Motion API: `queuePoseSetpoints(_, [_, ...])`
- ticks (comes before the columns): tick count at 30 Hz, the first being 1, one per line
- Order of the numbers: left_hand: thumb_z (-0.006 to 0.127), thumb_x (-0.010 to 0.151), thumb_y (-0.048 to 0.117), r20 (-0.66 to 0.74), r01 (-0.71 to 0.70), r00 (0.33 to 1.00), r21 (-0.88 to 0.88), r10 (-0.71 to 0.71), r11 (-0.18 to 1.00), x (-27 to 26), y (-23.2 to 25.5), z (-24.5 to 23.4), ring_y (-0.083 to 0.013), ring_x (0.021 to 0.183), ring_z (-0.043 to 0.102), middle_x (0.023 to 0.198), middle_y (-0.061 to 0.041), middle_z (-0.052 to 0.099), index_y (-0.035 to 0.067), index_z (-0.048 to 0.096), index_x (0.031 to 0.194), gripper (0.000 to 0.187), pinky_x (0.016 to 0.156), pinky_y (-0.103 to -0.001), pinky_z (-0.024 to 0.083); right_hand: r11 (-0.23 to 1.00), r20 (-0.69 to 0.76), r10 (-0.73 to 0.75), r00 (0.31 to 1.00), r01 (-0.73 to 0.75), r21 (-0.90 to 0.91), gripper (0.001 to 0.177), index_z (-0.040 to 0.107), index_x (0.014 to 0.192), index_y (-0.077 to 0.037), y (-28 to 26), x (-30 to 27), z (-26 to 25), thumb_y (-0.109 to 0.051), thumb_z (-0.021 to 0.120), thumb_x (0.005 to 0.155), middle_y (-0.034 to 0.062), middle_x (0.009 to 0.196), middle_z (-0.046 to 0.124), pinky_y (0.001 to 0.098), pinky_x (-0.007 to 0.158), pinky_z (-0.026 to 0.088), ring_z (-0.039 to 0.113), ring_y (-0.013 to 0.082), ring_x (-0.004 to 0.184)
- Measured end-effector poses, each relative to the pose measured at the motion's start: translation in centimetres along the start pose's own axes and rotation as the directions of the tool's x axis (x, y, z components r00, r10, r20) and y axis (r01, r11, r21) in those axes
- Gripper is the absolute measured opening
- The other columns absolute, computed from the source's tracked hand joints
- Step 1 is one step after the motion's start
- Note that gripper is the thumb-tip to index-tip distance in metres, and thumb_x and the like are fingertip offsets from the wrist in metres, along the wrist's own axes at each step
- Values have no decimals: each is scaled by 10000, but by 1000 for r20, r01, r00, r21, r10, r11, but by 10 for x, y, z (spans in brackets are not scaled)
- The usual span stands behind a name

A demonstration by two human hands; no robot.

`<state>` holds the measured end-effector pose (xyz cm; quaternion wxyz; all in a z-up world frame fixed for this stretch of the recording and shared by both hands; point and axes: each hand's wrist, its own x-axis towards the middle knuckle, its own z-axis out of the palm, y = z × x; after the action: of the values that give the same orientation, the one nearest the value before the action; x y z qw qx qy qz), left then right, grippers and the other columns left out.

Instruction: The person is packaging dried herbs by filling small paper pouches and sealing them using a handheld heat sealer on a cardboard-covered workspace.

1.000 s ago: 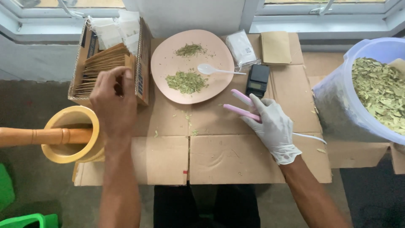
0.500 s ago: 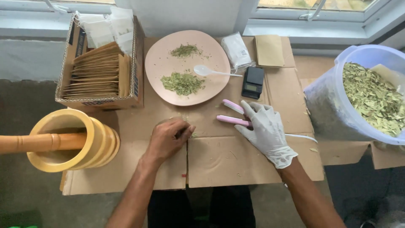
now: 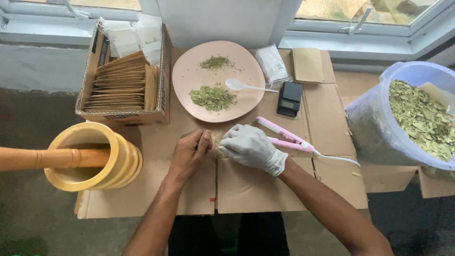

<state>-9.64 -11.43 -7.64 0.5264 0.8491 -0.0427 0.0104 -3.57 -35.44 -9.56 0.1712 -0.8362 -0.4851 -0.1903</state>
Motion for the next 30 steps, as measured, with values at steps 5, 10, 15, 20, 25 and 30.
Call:
queuePoseSetpoints(5, [467,1215,478,14,-57,998,89,56,994,4,4,1,-296,717,701,770,-149,697,98,716,934,534,711,-450,599,996,-50,37,998,-41,-77,243,622,840,-250,-14,1,6,-399,743,989,-59,899,661,349,734,580,689,170,901])
queuePoseSetpoints(10, [509,1212,430,18,-108,994,160,107,981,6,-2,7,-315,701,680,766,-164,668,91,688,924,479,683,-457,577,994,-68,25,997,-32,-106,252,595,841,-247,-16,4,1,-405,713,999,-43,882,612,347,710,558,656,174,846])
queuePoseSetpoints(15, [568,1198,351,24,-127,992,192,124,973,3,-9,9,-248,703,642,754,-111,656,85,693,928,400,671,-379,559,995,-60,38,997,-43,-85,253,585,849,-242,-15,-1,6,-392,710,1011,-49,902,604,343,709,553,647,162,858])
queuePoseSetpoints(20, [560,1205,406,37,-71,997,145,66,987,5,0,6,-202,716,610,755,-87,652,99,702,941,429,681,-371,552,997,-79,43,996,-48,-61,238,600,843,-246,-12,-2,9,-375,728,998,-44,912,625,332,726,560,658,167,865])
queuePoseSetpoints(25, [574,1203,373,39,-60,998,135,55,989,5,7,4,-195,735,604,764,-89,655,84,706,953,405,687,-373,547,997,-79,46,996,-51,-62,249,582,830,-243,-15,2,5,-352,725,1003,-39,899,615,344,716,559,655,175,850])
queuePoseSetpoints(30, [548,1208,432,19,-79,997,119,77,990,8,2,5,-210,690,629,734,-120,673,82,722,930,480,642,-379,547,996,-86,52,995,-57,-61,255,587,822,-246,-14,0,7,-365,737,990,-46,900,625,332,720,562,659,164,857])
